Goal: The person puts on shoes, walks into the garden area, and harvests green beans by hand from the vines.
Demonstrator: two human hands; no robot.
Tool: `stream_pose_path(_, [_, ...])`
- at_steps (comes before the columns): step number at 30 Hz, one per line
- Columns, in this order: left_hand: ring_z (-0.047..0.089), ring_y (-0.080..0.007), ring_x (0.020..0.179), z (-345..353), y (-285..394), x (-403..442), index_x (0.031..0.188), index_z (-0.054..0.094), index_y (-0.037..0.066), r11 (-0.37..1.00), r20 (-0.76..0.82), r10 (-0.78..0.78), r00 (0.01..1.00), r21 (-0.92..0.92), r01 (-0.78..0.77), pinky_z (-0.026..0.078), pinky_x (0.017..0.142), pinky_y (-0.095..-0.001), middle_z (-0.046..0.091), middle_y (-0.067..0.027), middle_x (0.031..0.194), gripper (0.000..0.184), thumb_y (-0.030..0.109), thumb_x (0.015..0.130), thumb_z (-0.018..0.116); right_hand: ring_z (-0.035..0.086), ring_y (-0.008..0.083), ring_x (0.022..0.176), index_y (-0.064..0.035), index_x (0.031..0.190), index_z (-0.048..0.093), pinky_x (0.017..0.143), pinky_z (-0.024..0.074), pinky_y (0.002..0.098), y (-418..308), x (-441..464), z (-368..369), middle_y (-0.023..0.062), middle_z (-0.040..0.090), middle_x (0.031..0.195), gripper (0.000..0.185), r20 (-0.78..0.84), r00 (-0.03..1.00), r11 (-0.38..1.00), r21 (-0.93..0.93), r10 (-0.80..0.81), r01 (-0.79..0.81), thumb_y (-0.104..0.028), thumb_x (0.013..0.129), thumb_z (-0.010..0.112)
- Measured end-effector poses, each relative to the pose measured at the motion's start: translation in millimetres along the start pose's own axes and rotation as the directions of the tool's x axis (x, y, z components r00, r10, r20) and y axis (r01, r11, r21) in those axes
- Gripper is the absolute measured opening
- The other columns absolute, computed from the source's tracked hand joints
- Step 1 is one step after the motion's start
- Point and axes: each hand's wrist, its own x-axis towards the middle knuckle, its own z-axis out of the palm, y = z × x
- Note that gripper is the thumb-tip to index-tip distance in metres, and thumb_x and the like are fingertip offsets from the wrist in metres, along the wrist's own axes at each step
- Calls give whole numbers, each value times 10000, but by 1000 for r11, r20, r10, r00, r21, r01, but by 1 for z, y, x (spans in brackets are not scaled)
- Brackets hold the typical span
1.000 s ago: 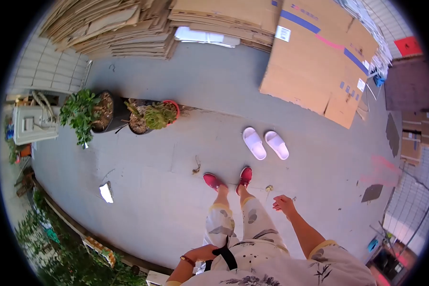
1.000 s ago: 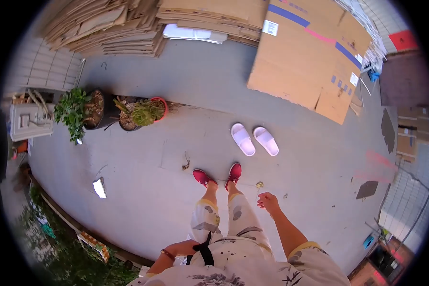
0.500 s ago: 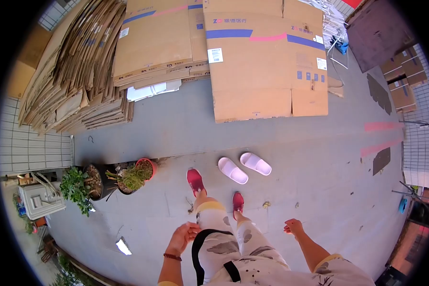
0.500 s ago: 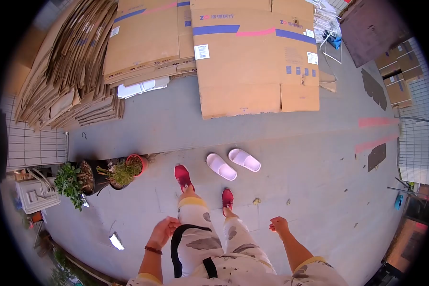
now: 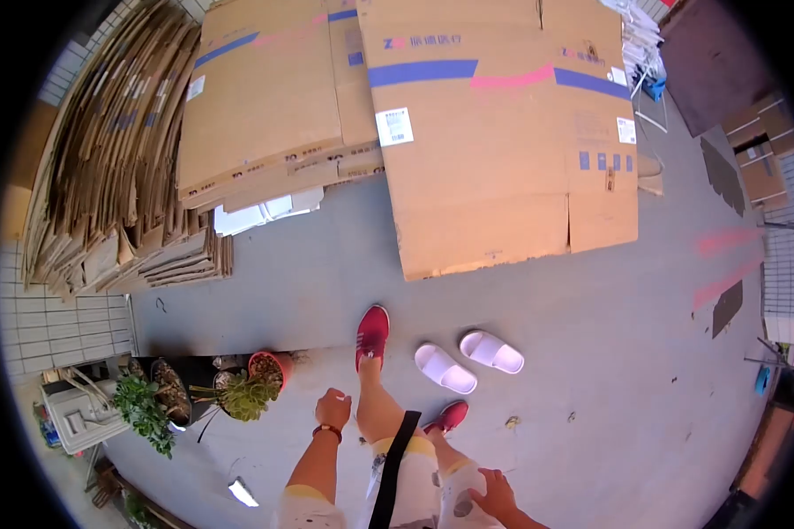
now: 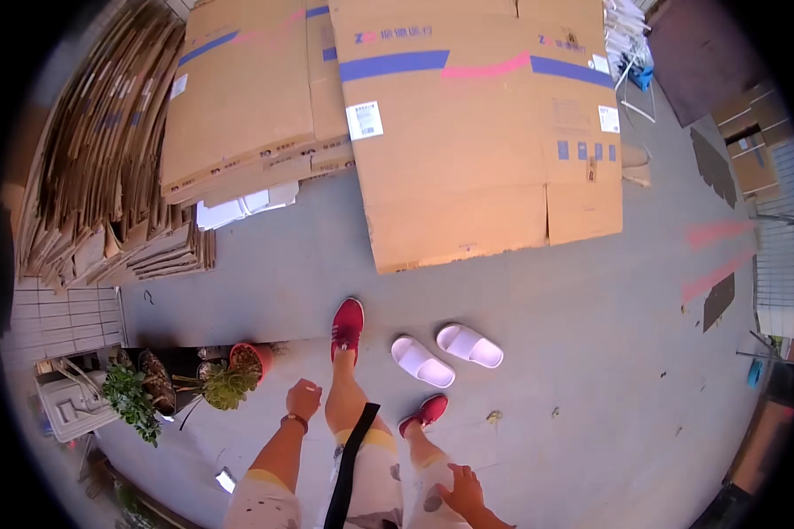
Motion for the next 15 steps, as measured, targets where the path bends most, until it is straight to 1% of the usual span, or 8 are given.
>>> stream_pose_path(1, [669, -325, 817, -8, 8, 5, 976, 618, 83, 979, -49, 63, 997, 198, -52, 528, 735, -434, 690, -167, 896, 308, 326, 793, 665, 515, 355, 1111, -82, 1191, 530, 904, 445, 454, -4, -2, 22, 167, 520, 1191, 543, 19, 999, 999, 39, 29, -30, -320, 745, 728])
stream_pose_path(3, [656, -317, 870, 11, 16, 40, 1001, 598, 97, 952, 8, 64, 998, 299, -64, 523, 753, -433, 677, -156, 922, 331, 345, 793, 667, 475, 378, 1162, -90, 1207, 524, 955, 406, 469, 4, 12, 43, 172, 487, 1242, 558, 23, 997, 995, 75, 67, -69, -314, 736, 722])
stream_pose_path(4, [650, -313, 896, 26, 17, 51, 1014, 588, 104, 937, 39, 65, 997, 340, -74, 520, 761, -432, 671, -151, 935, 344, 355, 793, 668, 483, 361, 1160, -98, 1179, 542, 968, 388, 465, 8, 10, 48, 155, 499, 1231, 505, -26, 1000, 1000, 25, 9, -9, -284, 740, 706])
stream_pose_path(6, [648, -321, 877, 57, 6, 84, 1027, 568, 107, 914, 22, 129, 991, 384, -128, 516, 758, -439, 654, -139, 940, 342, 358, 810, 649, 500, 327, 1156, -114, 1123, 576, 995, 352, 457, 9, 9, 51, 120, 524, 1208, 404, -124, 984, 990, -80, -130, 120, -223, 747, 675])
stream_pose_path(9, [645, -327, 857, 59, -2, 108, 1021, 557, 102, 880, 49, 212, 976, 425, -212, 510, 751, -447, 637, -122, 937, 306, 344, 842, 607, 422, 395, 1226, -38, 1236, 503, 989, 348, 505, 16, 10, 56, 218, 461, 1309, 489, -201, 964, 985, -32, -172, 169, -127, 771, 623])
stream_pose_path(12, [645, -323, 851, 48, 12, 129, 1013, 553, 84, 846, 40, 292, 956, 455, -277, 507, 741, -443, 629, -120, 945, 299, 340, 859, 567, 439, 401, 1203, -26, 1143, 564, 976, 357, 503, -2, 25, 49, 224, 502, 1253, 372, -236, 966, 993, 25, -102, 111, -88, 777, 594])
stream_pose_path(14, [649, -321, 842, 45, 27, 145, 1009, 554, 77, 836, 32, 315, 949, 465, -293, 506, 745, -438, 630, -121, 960, 311, 345, 853, 567, 454, 404, 1183, -26, 1123, 572, 962, 365, 511, -10, 32, 46, 222, 519, 1226, 350, -230, 968, 995, 3, -98, 101, -79, 777, 587])
stream_pose_path(15, [655, -333, 815, 46, 36, 153, 989, 564, 49, 851, -112, 415, 903, 399, -342, 516, 718, -440, 650, -138, 939, 343, 358, 840, 557, 462, 405, 1173, -26, 1112, 576, 955, 369, 515, -13, 36, 45, 221, 527, 1213, 339, -228, 969, 995, -11, -98, 98, -74, 776, 583])
